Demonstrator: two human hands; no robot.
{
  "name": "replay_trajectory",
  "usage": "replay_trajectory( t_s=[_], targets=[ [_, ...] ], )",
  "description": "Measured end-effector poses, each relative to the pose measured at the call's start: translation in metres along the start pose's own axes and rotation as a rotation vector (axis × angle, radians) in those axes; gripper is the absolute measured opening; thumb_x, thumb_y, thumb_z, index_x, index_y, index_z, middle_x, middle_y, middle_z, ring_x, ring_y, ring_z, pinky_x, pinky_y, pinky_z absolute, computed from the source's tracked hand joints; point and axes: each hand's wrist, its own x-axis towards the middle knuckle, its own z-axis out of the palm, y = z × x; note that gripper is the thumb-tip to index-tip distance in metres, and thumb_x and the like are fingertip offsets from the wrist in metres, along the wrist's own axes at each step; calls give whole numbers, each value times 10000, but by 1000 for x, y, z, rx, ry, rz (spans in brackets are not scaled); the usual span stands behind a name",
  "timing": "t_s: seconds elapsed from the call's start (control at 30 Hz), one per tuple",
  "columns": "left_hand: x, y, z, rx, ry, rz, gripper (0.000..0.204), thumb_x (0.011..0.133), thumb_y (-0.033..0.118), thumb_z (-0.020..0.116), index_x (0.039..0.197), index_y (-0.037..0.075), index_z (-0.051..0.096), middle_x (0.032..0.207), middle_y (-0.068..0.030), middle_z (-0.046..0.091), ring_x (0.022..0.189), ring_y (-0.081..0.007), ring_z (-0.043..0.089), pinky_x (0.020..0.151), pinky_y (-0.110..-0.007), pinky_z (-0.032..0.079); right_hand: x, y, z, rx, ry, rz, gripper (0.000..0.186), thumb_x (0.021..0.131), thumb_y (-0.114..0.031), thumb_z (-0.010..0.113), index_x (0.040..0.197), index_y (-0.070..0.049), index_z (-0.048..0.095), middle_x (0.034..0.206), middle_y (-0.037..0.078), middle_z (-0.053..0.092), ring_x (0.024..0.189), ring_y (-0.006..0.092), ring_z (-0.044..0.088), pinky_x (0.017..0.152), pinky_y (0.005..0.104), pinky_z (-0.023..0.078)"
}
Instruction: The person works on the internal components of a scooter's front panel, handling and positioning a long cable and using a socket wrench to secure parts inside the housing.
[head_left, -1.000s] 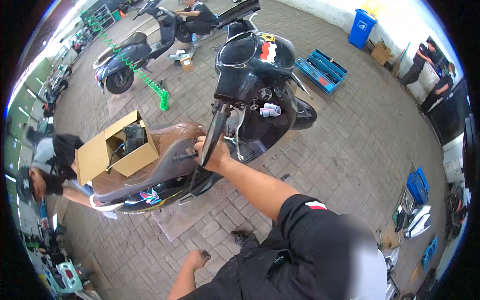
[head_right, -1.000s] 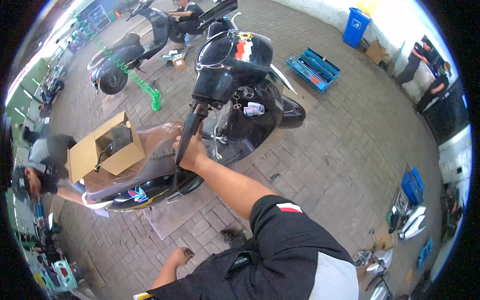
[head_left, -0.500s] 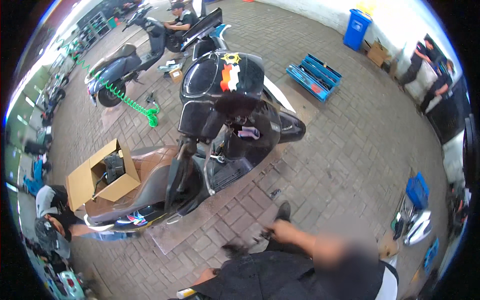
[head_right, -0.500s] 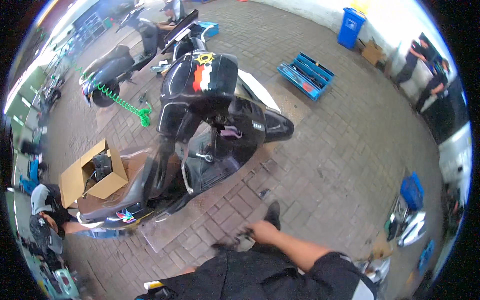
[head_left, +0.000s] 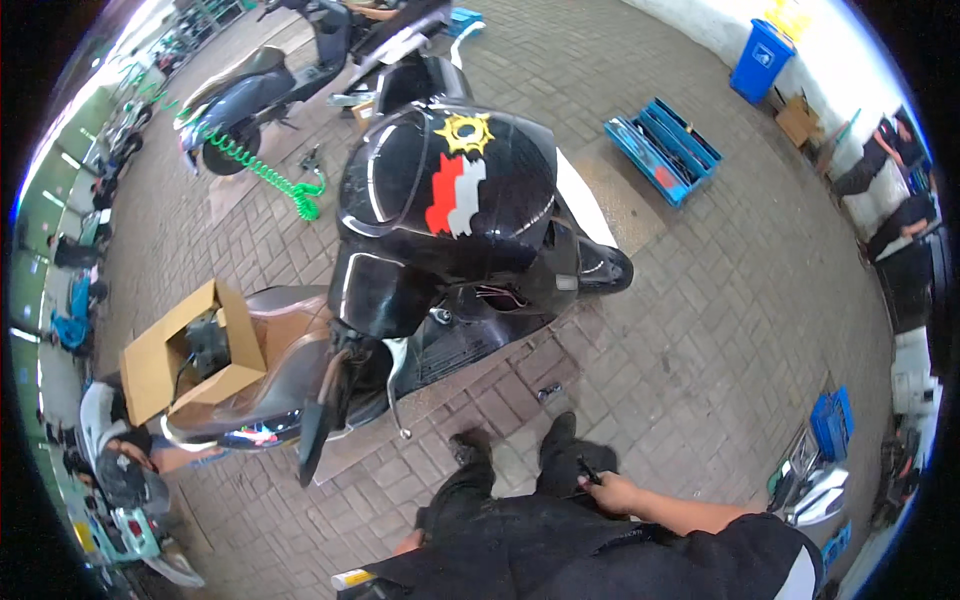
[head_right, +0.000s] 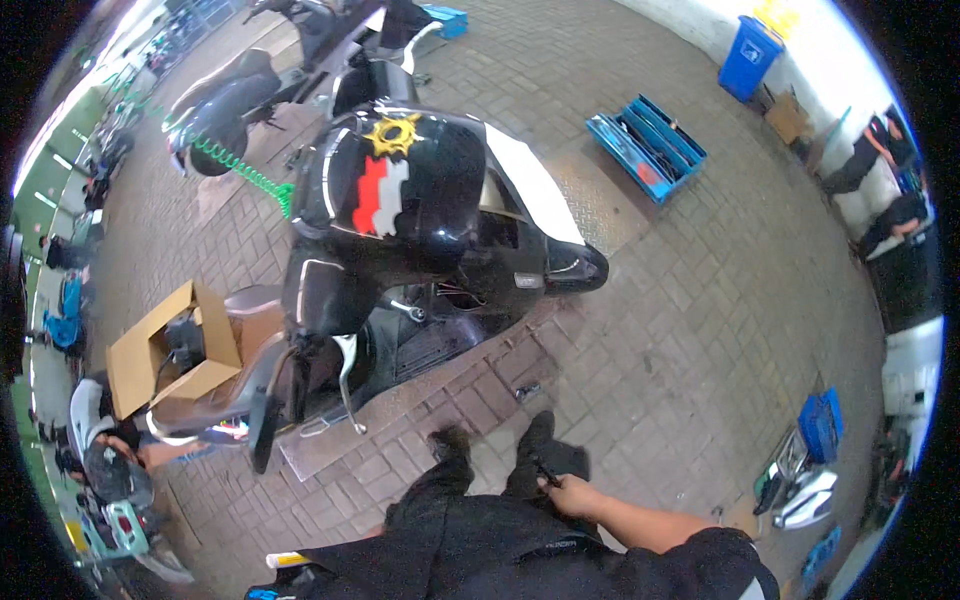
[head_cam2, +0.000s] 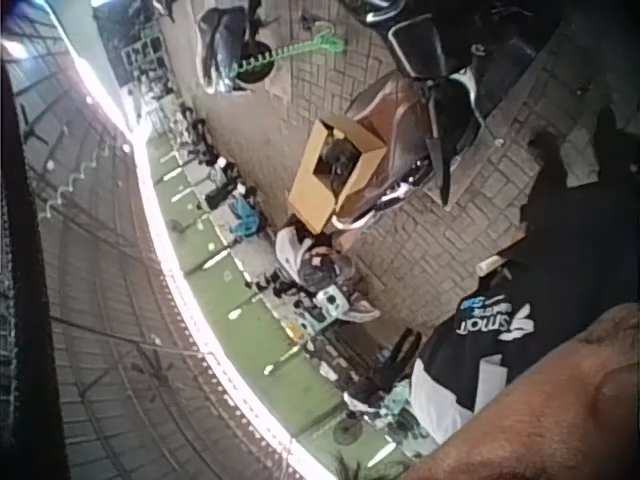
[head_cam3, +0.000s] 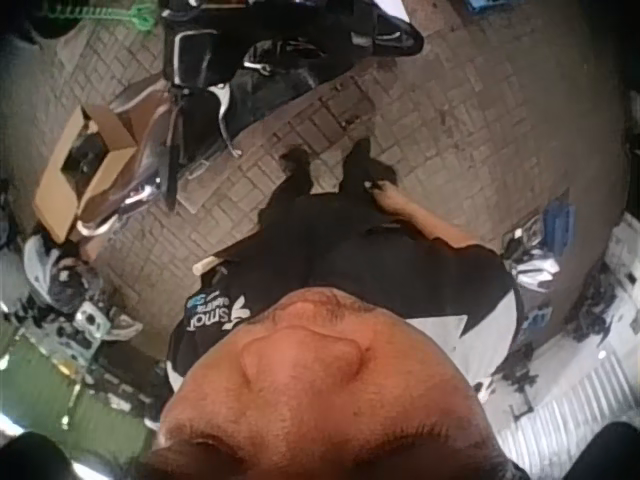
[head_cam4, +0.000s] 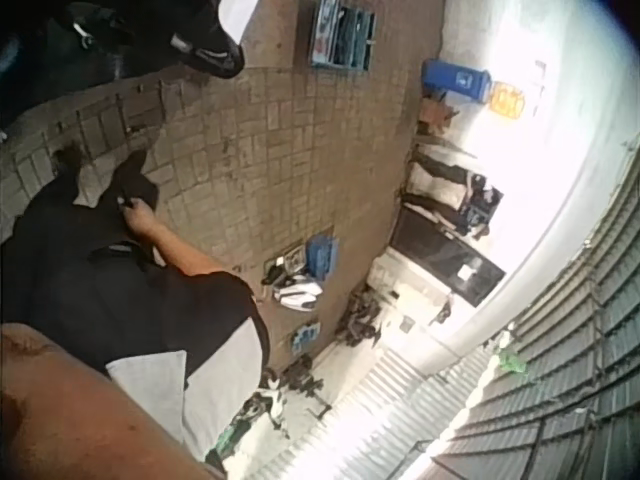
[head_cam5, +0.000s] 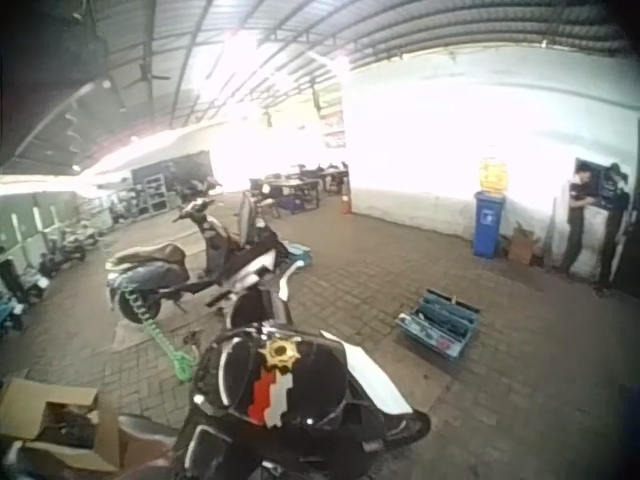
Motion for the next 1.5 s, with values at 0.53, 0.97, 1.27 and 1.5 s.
replay_trajectory(
  t_s=[0.53, 0.97, 1.27, 1.5],
  targets=[
    [307, 138, -202, -719, 826, 907, 208, 1025, 80, 575, 1168, -54, 644, 1104, -148, 740, 950, -211, 705, 865, -334, 555, 413, -89, -28, 680, -271, -912, 380, 1069, -267, 563, 1358, -22, 593, 1142, 84, 696, 1063, 232, 635, 904, 388, 502],
    [351, 233, -203, -1307, 639, 1649, 378, 1055, 309, 579, 1289, 14, 544, 1326, -259, 620, 1123, -431, 676, 918, -599, 574, 438, -67, -10, 1101, -270, -999, 395, 1042, -200, 599, 1377, -7, 521, 1331, 159, 620, 1216, 351, 622, 1038, 515, 480],
    [337, 240, -184, -1331, 461, 1663, 396, 1047, 334, 579, 1344, 81, 507, 1384, -212, 578, 930, -384, 725, 785, -477, 607, 431, -57, 2, 1200, -242, -1153, 396, 1026, -188, 622, 1347, 22, 524, 1277, 235, 635, 1192, 410, 630, 1012, 562, 490],
    [321, 238, -194, -1272, 436, 1658, 482, 1039, 364, 566, 1398, 57, 470, 1371, -225, 591, 932, -397, 728, 804, -491, 616, 433, -71, 17, 1250, -339, -1174, 438, 986, -275, 692, 1276, 28, 566, 1150, 231, 672, 1076, 383, 658, 943, 529, 506]
  ],
)
